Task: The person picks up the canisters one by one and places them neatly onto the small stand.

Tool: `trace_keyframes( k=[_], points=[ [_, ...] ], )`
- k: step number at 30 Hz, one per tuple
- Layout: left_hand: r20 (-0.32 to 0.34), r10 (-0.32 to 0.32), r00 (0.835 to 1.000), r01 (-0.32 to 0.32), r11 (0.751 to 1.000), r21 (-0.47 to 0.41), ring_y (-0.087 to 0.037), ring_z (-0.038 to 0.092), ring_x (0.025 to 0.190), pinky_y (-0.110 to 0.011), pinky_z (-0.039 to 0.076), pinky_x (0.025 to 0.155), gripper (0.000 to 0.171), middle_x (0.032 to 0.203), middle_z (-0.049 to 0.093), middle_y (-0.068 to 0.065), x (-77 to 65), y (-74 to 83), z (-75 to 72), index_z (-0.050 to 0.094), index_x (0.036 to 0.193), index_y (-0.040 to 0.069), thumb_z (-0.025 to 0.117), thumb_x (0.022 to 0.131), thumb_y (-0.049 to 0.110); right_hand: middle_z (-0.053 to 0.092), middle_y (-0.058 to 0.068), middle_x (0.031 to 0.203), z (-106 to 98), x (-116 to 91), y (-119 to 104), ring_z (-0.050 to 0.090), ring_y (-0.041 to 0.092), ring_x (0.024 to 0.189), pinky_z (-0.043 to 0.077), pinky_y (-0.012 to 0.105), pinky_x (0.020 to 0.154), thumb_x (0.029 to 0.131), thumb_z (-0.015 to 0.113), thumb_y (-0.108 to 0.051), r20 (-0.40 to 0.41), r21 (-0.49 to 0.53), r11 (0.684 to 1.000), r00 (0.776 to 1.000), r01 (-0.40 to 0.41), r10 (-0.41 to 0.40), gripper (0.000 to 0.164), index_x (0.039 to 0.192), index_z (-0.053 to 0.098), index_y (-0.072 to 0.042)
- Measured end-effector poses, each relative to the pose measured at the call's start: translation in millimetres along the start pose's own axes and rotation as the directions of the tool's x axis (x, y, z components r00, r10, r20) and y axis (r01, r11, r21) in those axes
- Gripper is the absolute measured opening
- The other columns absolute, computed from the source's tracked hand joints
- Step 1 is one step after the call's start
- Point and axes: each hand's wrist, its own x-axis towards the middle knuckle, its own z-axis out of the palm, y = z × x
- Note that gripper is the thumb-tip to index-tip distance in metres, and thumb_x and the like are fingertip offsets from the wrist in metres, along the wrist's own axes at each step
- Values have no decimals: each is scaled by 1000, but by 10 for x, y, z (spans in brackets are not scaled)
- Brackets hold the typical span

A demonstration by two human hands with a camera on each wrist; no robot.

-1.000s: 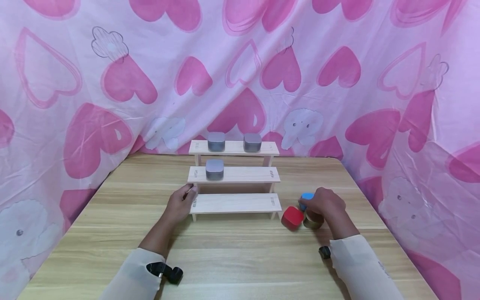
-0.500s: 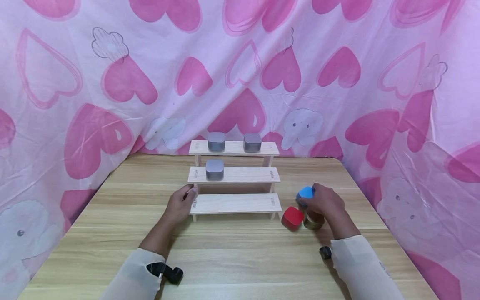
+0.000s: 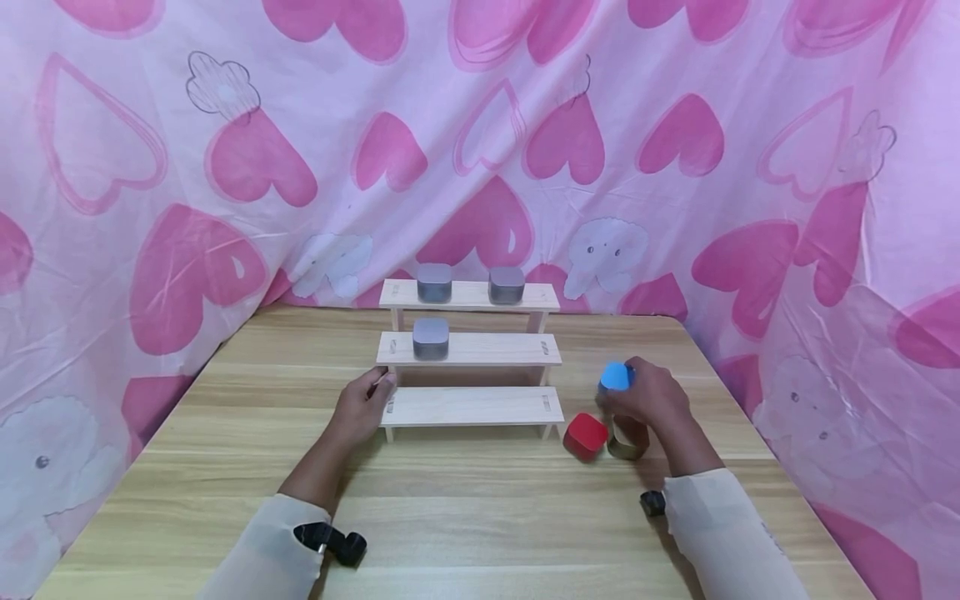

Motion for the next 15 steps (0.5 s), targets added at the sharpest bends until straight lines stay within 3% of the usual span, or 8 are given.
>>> trace_keyframes(
  k=[4, 9, 15],
  points=[
    [-3, 2, 1000, -2, 1000, 8, -47, 56, 148, -62, 45, 124, 50, 159, 58, -27, 6, 6, 5, 57, 156, 5, 46, 119, 37, 53, 36, 154, -22, 12, 29, 54, 63, 136, 59, 72, 99, 83, 93, -36, -21, 44, 998, 999, 42, -41, 103, 161, 38, 2],
    [-3, -3, 1000, 4, 1000, 8, -47, 55, 150, -62, 44, 125, 50, 159, 58, -26, 7, -3, 5, 57, 156, 6, 46, 119, 38, 55, 35, 154, -58, 4, 48, 56, 63, 136, 58, 71, 101, 87, 91, -34, -31, 109, 990, 995, 94, -91, 94, 158, 43, 3],
    [-5, -1, 1000, 1, 1000, 8, -47, 57, 147, -62, 46, 123, 50, 158, 59, -26, 3, -16, 6, 57, 156, 7, 46, 119, 38, 59, 31, 146, -87, -25, 22, 60, 52, 129, 61, 64, 104, 90, 88, -35, -41, 206, 970, 992, 126, -120, 83, 152, 49, 3]
  ],
)
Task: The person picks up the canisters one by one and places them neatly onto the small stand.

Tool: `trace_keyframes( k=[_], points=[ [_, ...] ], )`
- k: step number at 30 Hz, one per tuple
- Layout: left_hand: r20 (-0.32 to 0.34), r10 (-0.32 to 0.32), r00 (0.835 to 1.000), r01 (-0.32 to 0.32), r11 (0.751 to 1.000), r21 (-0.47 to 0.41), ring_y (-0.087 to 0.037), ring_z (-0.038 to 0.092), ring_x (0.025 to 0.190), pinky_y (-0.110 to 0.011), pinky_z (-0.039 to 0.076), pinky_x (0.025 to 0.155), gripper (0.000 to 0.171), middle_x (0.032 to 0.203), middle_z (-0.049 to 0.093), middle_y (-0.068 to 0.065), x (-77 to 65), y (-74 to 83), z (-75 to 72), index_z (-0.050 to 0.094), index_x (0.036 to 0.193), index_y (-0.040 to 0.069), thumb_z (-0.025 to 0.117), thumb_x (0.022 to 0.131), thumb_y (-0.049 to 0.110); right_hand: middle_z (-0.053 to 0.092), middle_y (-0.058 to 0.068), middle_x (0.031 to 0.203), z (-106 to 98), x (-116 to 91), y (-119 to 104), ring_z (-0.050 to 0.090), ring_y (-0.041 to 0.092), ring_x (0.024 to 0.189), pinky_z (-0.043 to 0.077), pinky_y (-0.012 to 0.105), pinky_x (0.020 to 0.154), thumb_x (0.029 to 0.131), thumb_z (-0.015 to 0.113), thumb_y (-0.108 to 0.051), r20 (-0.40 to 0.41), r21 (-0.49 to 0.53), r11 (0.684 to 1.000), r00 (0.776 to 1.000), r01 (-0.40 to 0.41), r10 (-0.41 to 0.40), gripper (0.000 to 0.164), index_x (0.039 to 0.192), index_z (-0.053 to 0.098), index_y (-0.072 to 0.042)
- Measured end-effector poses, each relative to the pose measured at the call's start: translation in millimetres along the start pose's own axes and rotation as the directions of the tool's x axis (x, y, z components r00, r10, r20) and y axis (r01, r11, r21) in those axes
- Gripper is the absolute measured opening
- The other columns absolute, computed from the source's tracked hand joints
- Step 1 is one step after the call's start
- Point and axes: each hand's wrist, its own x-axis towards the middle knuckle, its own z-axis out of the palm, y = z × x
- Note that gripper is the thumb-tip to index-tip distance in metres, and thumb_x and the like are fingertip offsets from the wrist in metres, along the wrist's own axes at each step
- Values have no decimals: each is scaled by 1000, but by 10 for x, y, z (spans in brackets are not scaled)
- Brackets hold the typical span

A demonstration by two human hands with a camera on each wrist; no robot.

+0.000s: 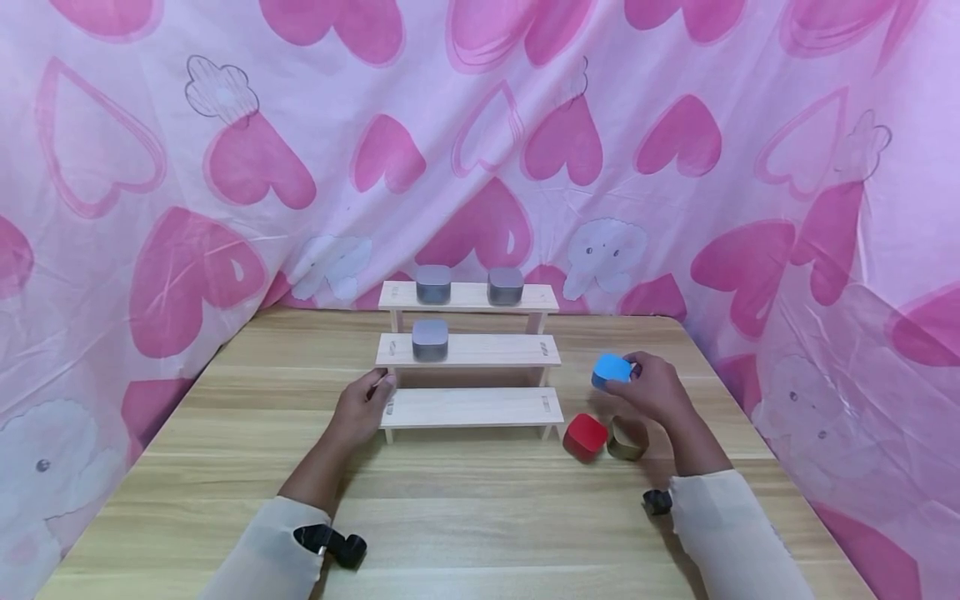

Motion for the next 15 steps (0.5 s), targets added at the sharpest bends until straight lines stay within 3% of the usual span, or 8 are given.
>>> trace_keyframes(
  k=[3, 6, 10, 15],
  points=[
    [4, -3, 1000, 3, 1000, -5, -46, 57, 147, -62, 46, 124, 50, 159, 59, -26, -3, 4, 2, 56, 157, 8, 46, 119, 37, 62, 27, 137, 2, -9, -19, 61, 43, 121, 64, 56, 102, 92, 86, -35, -14, 25, 999, 1000, 26, -26, 74, 147, 53, 2],
    [4, -6, 1000, 6, 1000, -7, -46, 56, 148, -62, 45, 124, 50, 159, 58, -26, -5, 11, 1, 56, 158, 8, 45, 119, 37, 63, 22, 125, 7, -5, -29, 60, 36, 111, 66, 44, 89, 92, 86, -34, -33, 30, 998, 998, 57, -56, 68, 144, 55, -2],
    [0, -6, 1000, 6, 1000, -6, -46, 57, 148, -62, 45, 124, 50, 158, 59, -27, 0, 8, 0, 56, 158, 7, 46, 119, 37, 64, 17, 109, 5, -5, -49, 59, 29, 96, 58, 31, 74, 94, 83, -32, -28, 31, 996, 996, 86, -85, 63, 144, 55, -7],
    [-1, 0, 1000, 0, 1000, -10, -46, 57, 148, -61, 45, 125, 51, 159, 58, -26, 7, 1, -2, 55, 159, 7, 46, 119, 37, 68, 23, 125, -3, -39, -121, 70, 30, 97, 63, 36, 78, 98, 78, -34, 10, 33, 994, 995, 100, -101, 59, 144, 52, -7]
  ],
)
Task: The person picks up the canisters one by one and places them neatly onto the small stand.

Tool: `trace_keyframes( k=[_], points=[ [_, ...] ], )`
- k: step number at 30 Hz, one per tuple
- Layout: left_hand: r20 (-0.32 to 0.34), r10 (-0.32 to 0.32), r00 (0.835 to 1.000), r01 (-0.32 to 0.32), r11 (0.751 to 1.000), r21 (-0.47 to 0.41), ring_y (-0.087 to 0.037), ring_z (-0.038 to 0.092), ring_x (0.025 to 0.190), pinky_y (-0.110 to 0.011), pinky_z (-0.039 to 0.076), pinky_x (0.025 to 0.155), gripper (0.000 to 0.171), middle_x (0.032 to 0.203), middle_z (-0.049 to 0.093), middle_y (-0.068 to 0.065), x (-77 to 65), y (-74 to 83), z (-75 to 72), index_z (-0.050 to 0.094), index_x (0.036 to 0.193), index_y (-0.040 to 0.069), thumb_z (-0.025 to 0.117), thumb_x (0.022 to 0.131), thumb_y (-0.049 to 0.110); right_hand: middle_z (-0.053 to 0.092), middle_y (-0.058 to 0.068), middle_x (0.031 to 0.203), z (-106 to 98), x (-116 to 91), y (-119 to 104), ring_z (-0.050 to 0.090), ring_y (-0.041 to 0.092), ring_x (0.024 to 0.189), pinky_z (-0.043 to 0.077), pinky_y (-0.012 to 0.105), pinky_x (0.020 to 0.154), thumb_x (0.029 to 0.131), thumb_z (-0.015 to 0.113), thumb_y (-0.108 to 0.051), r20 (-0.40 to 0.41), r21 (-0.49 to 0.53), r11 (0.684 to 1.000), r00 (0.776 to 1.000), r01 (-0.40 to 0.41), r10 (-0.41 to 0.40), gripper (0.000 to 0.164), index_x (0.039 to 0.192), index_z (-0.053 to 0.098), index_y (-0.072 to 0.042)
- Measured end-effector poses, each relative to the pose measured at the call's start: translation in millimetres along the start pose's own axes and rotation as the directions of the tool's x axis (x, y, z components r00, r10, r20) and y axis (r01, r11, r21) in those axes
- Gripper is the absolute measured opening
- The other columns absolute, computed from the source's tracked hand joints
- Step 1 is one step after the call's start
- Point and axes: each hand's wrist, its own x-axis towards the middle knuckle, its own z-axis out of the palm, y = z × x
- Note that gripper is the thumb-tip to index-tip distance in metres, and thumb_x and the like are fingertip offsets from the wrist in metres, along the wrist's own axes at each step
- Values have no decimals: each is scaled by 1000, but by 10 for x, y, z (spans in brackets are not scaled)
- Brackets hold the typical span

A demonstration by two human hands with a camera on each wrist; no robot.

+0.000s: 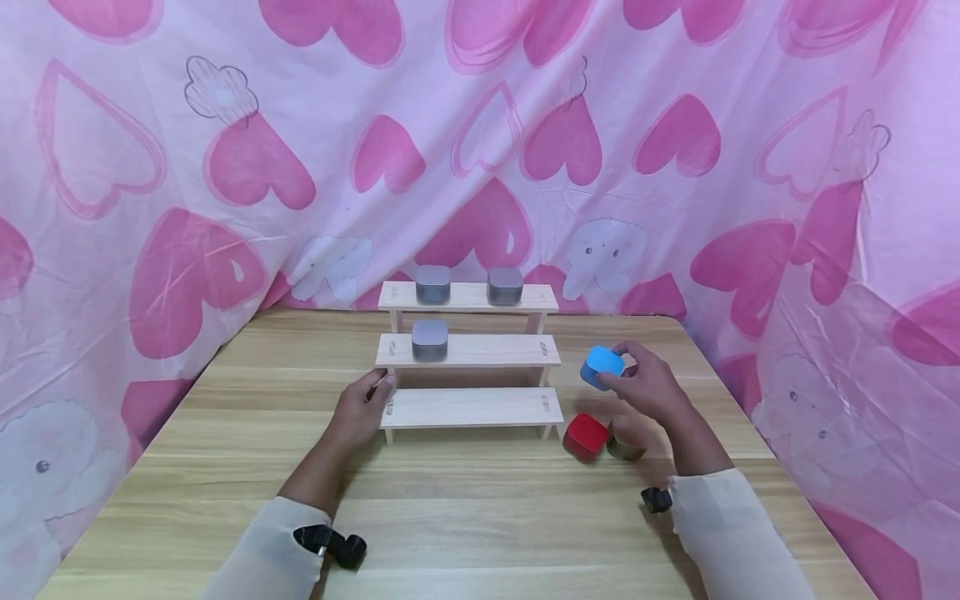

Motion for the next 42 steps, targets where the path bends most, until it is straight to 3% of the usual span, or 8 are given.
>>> trace_keyframes(
  k=[3, 8, 14, 18, 27, 33, 42],
  points=[
    [3, 0, 1000, 0, 1000, 3, -46, 55, 149, -61, 44, 125, 51, 160, 57, -26, -5, 6, 2, 55, 159, 7, 45, 119, 38, 67, 26, 132, -5, -11, -48, 72, 30, 98, 65, 38, 81, 99, 75, -33, 4, 8, 1000, 1000, 9, -9, 57, 142, 50, -5],
    [10, -7, 1000, 7, 1000, 13, -46, 52, 152, -62, 42, 127, 52, 161, 56, -25, -14, 14, 1, 54, 160, 8, 44, 119, 39, 67, 26, 128, -24, -6, -117, 68, 34, 104, 64, 36, 80, 97, 77, -33, -8, 1, 1000, 1000, 30, -30, 58, 140, 51, -5],
    [12, -3, 1000, 2, 1000, 21, -47, 51, 153, -62, 41, 127, 53, 163, 55, -25, -13, 12, -6, 53, 160, 8, 44, 119, 40, 66, 25, 137, -14, 11, -242, 68, 42, 116, 67, 44, 84, 95, 82, -30, 18, 11, 993, 993, 114, -114, 59, 142, 55, -7],
    [12, -8, 1000, 7, 1000, 23, -46, 51, 153, -62, 41, 127, 53, 162, 55, -25, -12, 10, -8, 54, 160, 8, 44, 119, 40, 68, 25, 134, 6, 16, -357, 69, 42, 115, 68, 47, 86, 92, 84, -25, 53, 20, 986, 985, 166, -167, 61, 144, 55, -8],
    [20, -11, 1000, 10, 1000, 29, -46, 51, 153, -62, 41, 128, 54, 163, 55, -25, -3, 15, -12, 52, 161, 9, 43, 119, 41, 67, 20, 134, 55, 87, -585, 65, 39, 120, 68, 45, 88, 88, 87, -28, 115, 7, 981, 974, 194, -194, 66, 144, 56, -12],
    [10, -6, 1000, 5, 1000, 26, -48, 54, 149, -63, 44, 125, 53, 159, 57, -27, 2, 19, -7, 54, 160, 8, 44, 119, 40, 68, 19, 130, 100, 171, -723, 67, 38, 114, 68, 43, 84, 89, 86, -26, 142, 17, 971, 960, 239, -239, 61, 140, 57, -12],
    [5, 1, 1000, -1, 1000, 17, -48, 56, 147, -63, 45, 125, 53, 158, 59, -28, -4, 6, -2, 54, 159, 7, 44, 119, 40, 65, 16, 139, 204, 341, -893, 63, 39, 122, 67, 43, 88, 88, 86, -26, 173, 30, 960, 944, 280, -281, 75, 155, 54, -15]
  ],
)
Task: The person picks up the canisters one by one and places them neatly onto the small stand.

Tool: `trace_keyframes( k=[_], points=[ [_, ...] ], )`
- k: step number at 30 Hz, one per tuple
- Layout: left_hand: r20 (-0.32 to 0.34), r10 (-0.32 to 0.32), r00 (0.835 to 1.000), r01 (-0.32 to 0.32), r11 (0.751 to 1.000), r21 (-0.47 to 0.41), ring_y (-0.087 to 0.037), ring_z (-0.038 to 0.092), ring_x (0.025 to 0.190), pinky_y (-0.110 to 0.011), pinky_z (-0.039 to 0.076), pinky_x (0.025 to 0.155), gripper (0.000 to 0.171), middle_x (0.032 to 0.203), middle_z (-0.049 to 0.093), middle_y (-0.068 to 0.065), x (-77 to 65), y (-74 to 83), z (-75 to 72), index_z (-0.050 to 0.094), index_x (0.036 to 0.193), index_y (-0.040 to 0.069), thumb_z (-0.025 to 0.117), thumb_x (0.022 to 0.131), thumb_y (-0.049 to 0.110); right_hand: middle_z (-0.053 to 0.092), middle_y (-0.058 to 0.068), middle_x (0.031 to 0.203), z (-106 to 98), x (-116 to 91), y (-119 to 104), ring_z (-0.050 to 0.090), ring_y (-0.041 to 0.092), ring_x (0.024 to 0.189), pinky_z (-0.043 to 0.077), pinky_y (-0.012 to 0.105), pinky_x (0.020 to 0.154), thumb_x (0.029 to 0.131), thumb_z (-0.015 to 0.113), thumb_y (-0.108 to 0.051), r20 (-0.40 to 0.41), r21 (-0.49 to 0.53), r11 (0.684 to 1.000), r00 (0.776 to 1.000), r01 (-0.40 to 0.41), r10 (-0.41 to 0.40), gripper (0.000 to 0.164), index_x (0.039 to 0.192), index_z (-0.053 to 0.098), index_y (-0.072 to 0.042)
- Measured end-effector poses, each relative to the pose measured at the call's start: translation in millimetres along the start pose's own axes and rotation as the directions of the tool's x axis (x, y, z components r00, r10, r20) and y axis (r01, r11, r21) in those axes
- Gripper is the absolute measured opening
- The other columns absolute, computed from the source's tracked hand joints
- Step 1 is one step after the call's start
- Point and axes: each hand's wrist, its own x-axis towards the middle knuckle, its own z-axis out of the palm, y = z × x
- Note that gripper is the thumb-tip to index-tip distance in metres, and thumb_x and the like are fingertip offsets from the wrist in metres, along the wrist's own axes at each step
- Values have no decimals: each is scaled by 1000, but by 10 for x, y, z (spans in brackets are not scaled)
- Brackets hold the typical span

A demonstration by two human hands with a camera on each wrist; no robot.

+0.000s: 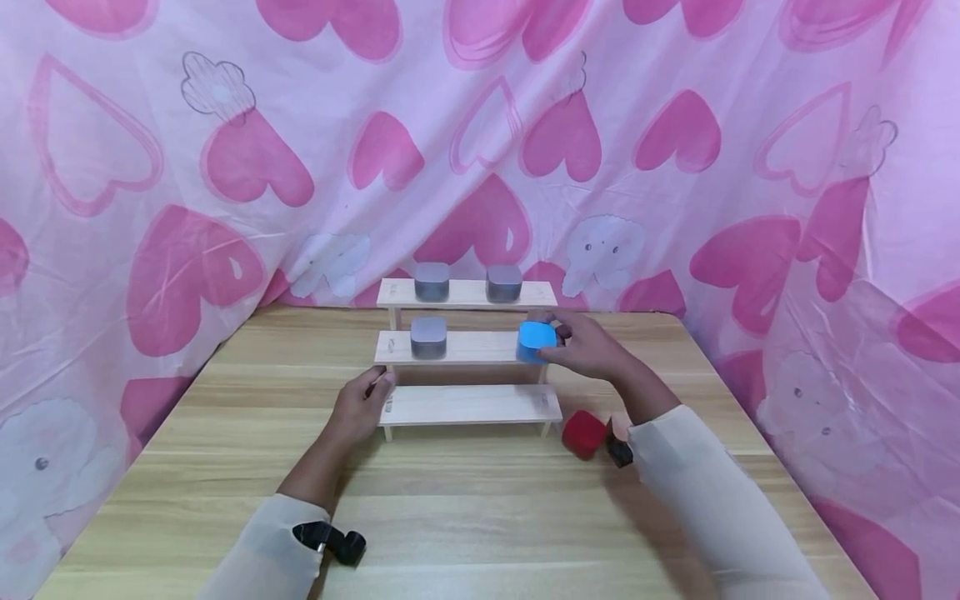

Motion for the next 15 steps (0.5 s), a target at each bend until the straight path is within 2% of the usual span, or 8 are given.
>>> trace_keyframes(
  k=[8, 12, 15],
  points=[
    [4, -10, 1000, 10, 1000, 5, -48, 55, 149, -63, 44, 125, 53, 159, 57, -28, -16, 24, -23, 54, 159, 7, 44, 119, 40, 66, 15, 122, 52, 193, -89, 61, 32, 112, 61, 34, 84, 92, 81, -20, 44, 9, 999, 998, 54, -54, 57, 143, 60, -10],
    [6, -7, 1000, 7, 1000, 6, -47, 56, 148, -63, 44, 125, 53, 160, 57, -27, -16, 31, -21, 54, 160, 7, 43, 119, 40, 62, 14, 111, 92, 260, -122, 58, 30, 106, 56, 32, 81, 93, 81, -20, 64, 16, 997, 995, 71, -72, 56, 144, 61, -9],
    [9, -4, 1000, 4, 1000, 11, -47, 55, 149, -62, 44, 125, 53, 161, 56, -27, -10, 23, -13, 54, 160, 7, 43, 119, 40, 63, 14, 113, 114, 283, -138, 58, 30, 106, 56, 32, 81, 93, 81, -21, 75, 19, 998, 996, 54, -55, 60, 148, 60, -11]
  ],
)
